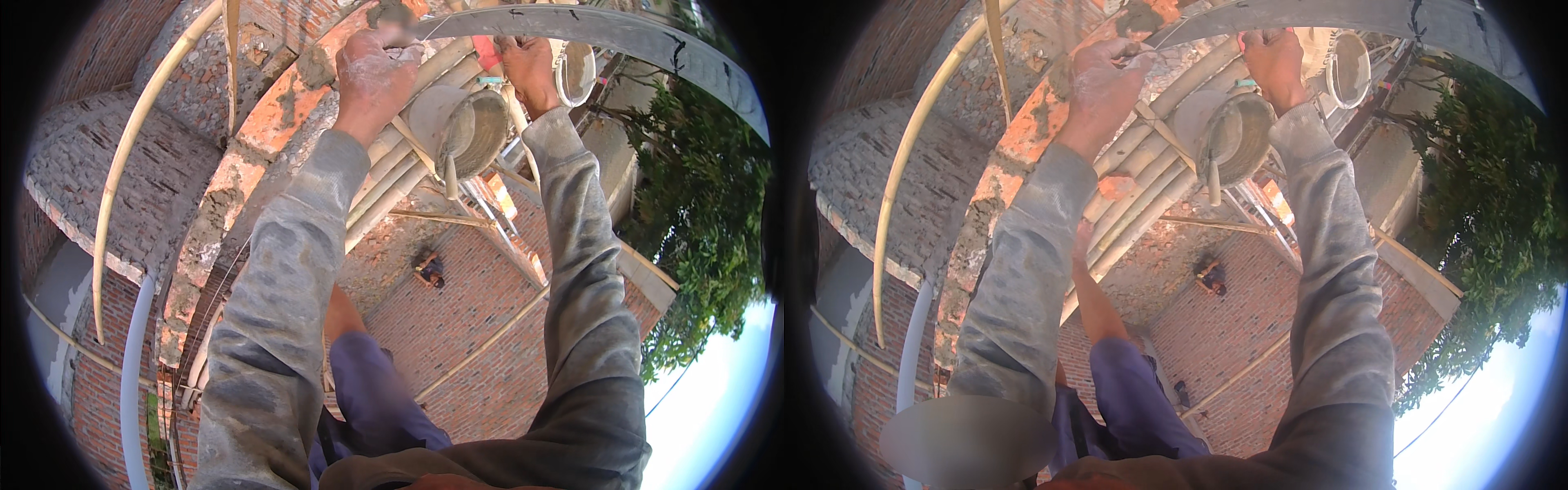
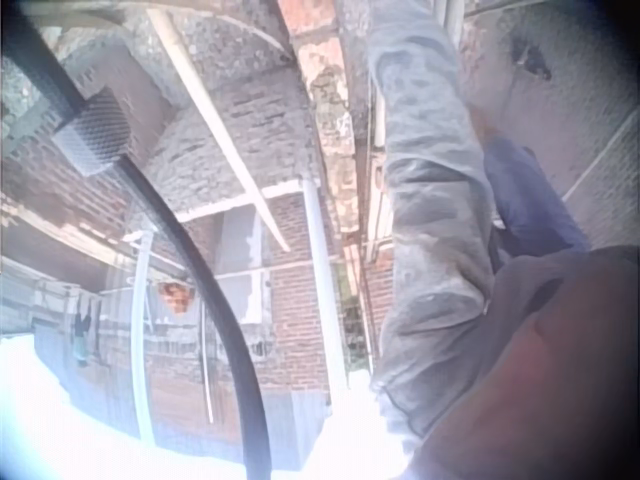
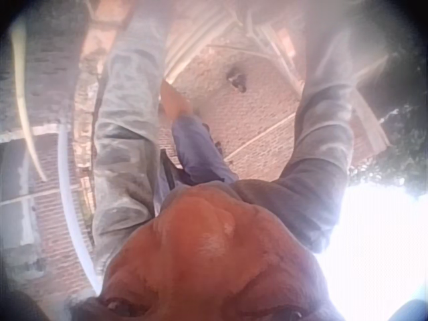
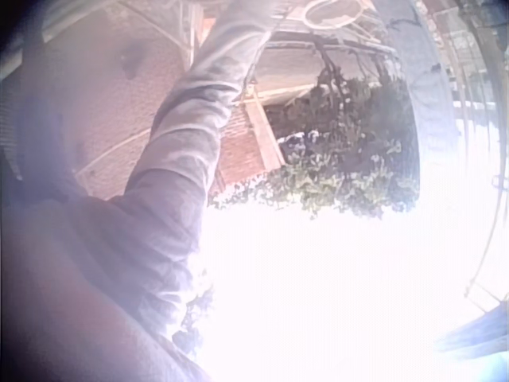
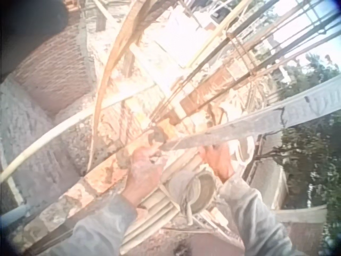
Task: The person is laying bricks on a wall using a trowel to apply mortar. They pick up bricks, apply mortar, and place them on the wall, repeating the process.
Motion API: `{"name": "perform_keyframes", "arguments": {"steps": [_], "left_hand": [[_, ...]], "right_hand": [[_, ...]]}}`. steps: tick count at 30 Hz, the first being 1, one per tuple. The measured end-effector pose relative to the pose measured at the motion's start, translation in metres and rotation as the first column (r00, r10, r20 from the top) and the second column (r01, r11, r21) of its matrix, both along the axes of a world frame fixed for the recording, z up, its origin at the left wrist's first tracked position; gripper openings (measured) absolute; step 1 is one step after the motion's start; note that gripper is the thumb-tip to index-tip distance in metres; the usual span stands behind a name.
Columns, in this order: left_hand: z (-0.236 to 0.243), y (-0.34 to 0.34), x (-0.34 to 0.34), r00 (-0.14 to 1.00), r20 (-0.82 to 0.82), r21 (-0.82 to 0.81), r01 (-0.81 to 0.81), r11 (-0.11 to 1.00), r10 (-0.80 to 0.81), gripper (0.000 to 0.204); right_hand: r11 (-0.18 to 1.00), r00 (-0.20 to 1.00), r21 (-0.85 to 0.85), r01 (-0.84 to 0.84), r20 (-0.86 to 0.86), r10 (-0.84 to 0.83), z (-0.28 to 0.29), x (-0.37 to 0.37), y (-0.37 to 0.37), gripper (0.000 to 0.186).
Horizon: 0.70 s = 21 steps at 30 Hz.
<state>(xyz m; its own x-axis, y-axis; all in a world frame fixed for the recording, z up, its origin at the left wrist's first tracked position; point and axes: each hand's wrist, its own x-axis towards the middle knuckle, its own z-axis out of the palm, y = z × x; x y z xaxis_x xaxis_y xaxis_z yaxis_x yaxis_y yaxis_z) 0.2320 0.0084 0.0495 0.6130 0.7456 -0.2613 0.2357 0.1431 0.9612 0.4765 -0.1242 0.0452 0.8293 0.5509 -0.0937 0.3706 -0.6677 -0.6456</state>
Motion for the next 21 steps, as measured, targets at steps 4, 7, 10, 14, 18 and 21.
{"name": "perform_keyframes", "arguments": {"steps": [4, 7, 10, 14, 18, 21], "left_hand": [[0.002, 0.001, 0.002, 0.999, 0.018, 0.027, 0.032, 0.999, -0.033, 0.023], [0.001, 0.001, 0.003, 0.998, 0.057, 0.002, 0.018, 1.000, -0.018, 0.022], [0.001, 0.002, 0.007, 0.994, 0.097, -0.039, -0.037, 0.999, 0.040, 0.020], [0.003, 0.005, 0.016, 0.999, 0.043, 0.017, -0.032, 0.999, 0.031, 0.022], [0.001, 0.007, 0.020, 1.000, 0.002, 0.043, 0.018, 0.999, -0.018, 0.020], [-0.004, 0.006, 0.020, 0.997, -0.002, -0.048, 0.071, 0.996, -0.071, 0.018]], "right_hand": [[1.000, 1.000, -0.015, 0.000, 0.016, 0.000, 0.017, -0.025, -0.013, 0.036], [0.999, 0.994, -0.026, -0.039, 0.101, 0.041, 0.027, -0.044, -0.019, 0.033], [0.998, 0.986, 0.062, -0.027, 0.167, 0.016, 0.033, -0.064, -0.020, 0.026], [0.996, 0.983, 0.091, -0.014, 0.184, -0.003, 0.042, -0.082, -0.017, 0.021], [0.998, 0.969, 0.055, -0.016, 0.248, 0.002, 0.051, -0.091, -0.019, 0.018], [0.987, 0.933, -0.080, -0.140, 0.324, 0.159, 0.051, -0.105, -0.020, 0.014]]}}
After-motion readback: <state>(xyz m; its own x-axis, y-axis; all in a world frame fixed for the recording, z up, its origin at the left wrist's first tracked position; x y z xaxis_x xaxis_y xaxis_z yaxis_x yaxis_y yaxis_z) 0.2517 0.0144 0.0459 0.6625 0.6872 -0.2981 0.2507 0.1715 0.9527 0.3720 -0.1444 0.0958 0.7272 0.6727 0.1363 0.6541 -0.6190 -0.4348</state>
